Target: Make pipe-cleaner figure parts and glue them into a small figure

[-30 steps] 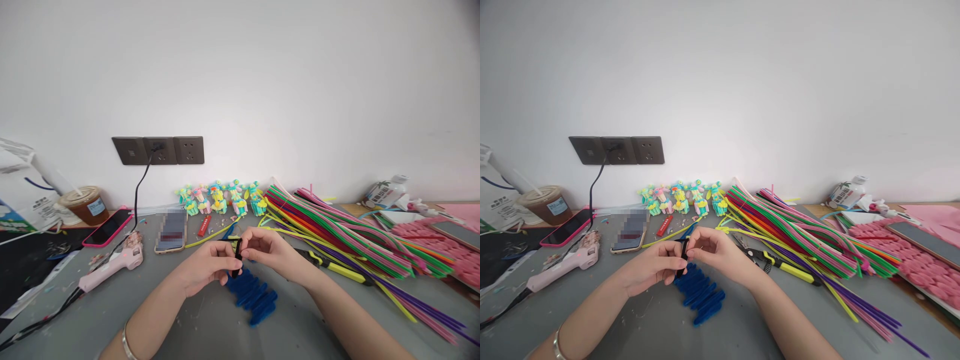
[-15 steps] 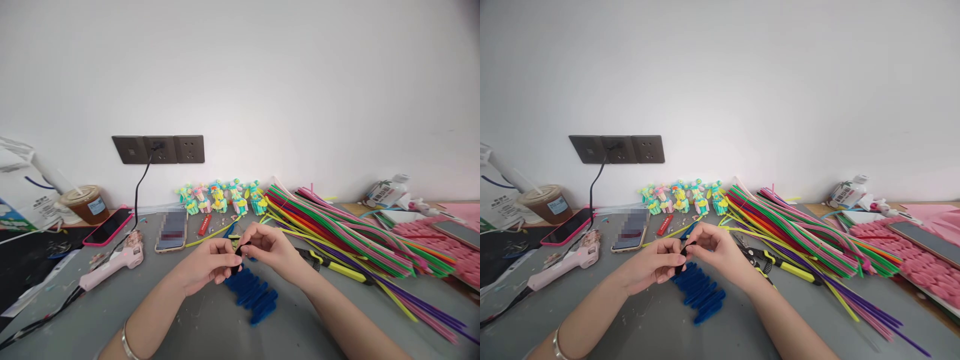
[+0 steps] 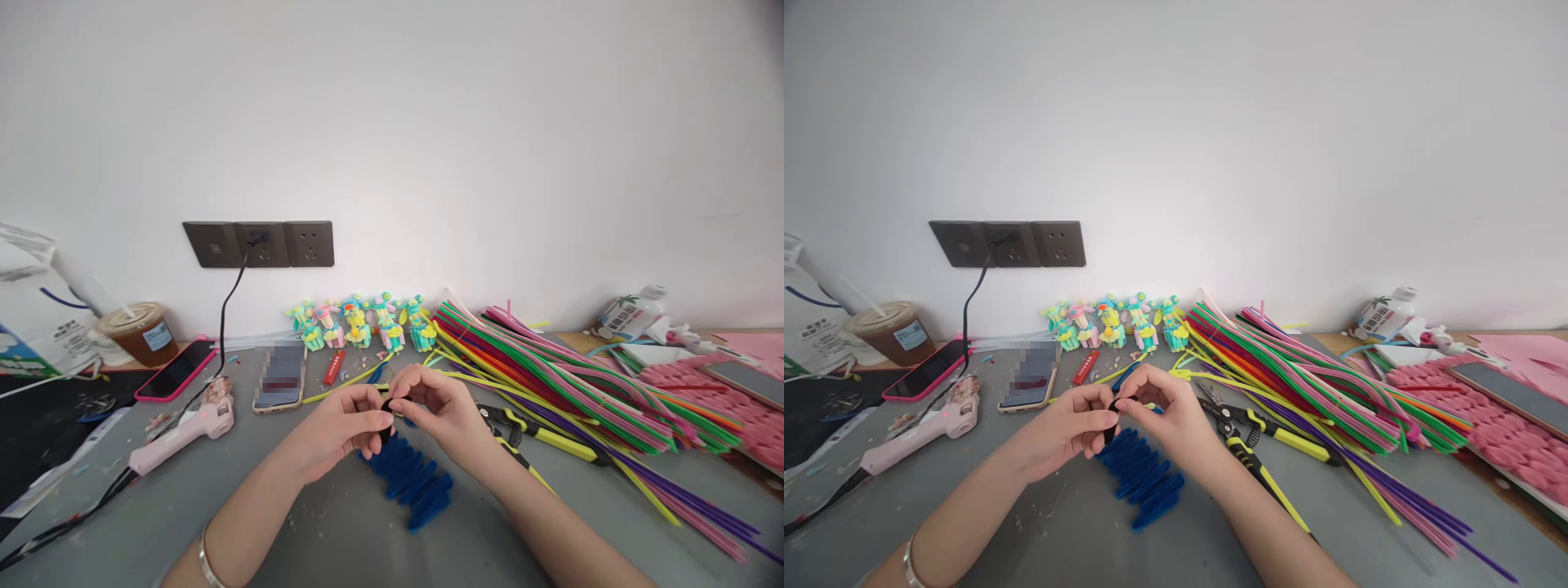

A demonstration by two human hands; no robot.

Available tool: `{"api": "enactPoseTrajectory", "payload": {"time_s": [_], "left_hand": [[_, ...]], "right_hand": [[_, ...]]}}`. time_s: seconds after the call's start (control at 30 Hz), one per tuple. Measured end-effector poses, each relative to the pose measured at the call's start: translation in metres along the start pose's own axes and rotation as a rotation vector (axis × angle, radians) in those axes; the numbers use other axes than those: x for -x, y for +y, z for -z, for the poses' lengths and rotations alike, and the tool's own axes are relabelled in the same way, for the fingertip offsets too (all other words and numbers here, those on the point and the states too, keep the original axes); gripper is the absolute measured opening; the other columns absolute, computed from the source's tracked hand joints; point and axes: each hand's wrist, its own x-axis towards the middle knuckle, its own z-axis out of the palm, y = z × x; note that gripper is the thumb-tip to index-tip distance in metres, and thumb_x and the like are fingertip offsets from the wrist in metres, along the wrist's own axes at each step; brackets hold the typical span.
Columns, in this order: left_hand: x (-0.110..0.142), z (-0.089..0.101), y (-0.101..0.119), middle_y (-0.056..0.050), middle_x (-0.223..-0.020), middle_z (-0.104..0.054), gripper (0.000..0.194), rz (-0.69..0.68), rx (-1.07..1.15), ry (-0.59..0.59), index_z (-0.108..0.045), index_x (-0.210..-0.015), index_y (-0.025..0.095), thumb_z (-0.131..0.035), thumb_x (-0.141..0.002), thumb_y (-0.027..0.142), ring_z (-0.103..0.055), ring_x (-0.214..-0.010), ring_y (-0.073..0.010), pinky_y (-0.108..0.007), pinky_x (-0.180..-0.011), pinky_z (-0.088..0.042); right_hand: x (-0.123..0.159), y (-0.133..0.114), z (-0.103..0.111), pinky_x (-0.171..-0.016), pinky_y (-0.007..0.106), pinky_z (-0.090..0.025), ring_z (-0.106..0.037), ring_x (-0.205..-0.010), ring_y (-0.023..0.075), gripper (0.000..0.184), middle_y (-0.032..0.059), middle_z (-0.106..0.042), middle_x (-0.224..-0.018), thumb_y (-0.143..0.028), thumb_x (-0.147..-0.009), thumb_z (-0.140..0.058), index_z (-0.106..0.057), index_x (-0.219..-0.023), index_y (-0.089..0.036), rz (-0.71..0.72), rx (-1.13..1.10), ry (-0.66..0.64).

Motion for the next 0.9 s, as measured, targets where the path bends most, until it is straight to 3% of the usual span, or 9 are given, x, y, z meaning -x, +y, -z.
{"api": "enactPoseTrajectory", "payload": {"time_s": [0.17, 0.37, 0.63, 0.9], "left_hand": [[-0.001, -0.001, -0.001, 0.003, -0.062, -0.059, 0.029, -0.007, -0.007, 0.027, -0.060, -0.075, 0.015, -0.079, -0.069, 0.036, -0.056, -0.047, -0.0050, -0.015, -0.045, -0.041], [0.000, -0.003, 0.001, 0.003, -0.060, -0.056, 0.032, -0.045, -0.038, 0.048, -0.057, -0.072, 0.016, -0.078, -0.070, 0.041, -0.055, -0.048, -0.0063, -0.016, -0.039, -0.031], [0.001, -0.006, 0.002, 0.008, -0.054, -0.040, 0.033, -0.093, 0.093, 0.116, -0.055, -0.072, 0.016, -0.079, -0.069, 0.039, -0.033, -0.044, -0.0016, -0.016, -0.041, -0.016], [0.000, -0.010, -0.003, 0.007, -0.050, -0.041, 0.032, -0.174, 0.139, 0.190, -0.057, -0.068, 0.015, -0.078, -0.071, 0.039, -0.027, -0.048, -0.0036, -0.016, -0.043, -0.019]], "right_hand": [[-0.001, 0.000, 0.003, -0.068, 0.028, -0.050, -0.059, -0.074, 0.0157, 0.019, 0.0027, -0.059, -0.080, -0.036, -0.083, -0.067, -0.061, -0.077, -0.019, -0.008, 0.005, -0.018], [0.001, -0.001, -0.001, -0.068, 0.029, -0.051, -0.060, -0.073, 0.0164, 0.019, 0.0035, -0.061, -0.080, -0.037, -0.085, -0.063, -0.061, -0.079, -0.019, -0.010, 0.027, 0.013], [0.007, 0.002, -0.005, -0.070, 0.030, -0.054, -0.066, -0.082, 0.0193, 0.008, 0.0065, -0.069, -0.088, -0.023, -0.087, -0.061, -0.061, -0.080, -0.022, 0.196, 0.182, 0.147], [0.010, 0.002, -0.007, -0.071, 0.032, -0.054, -0.069, -0.082, 0.0210, 0.010, 0.0062, -0.073, -0.090, -0.016, -0.086, -0.062, -0.066, -0.081, -0.024, 0.325, 0.389, 0.183]]}}
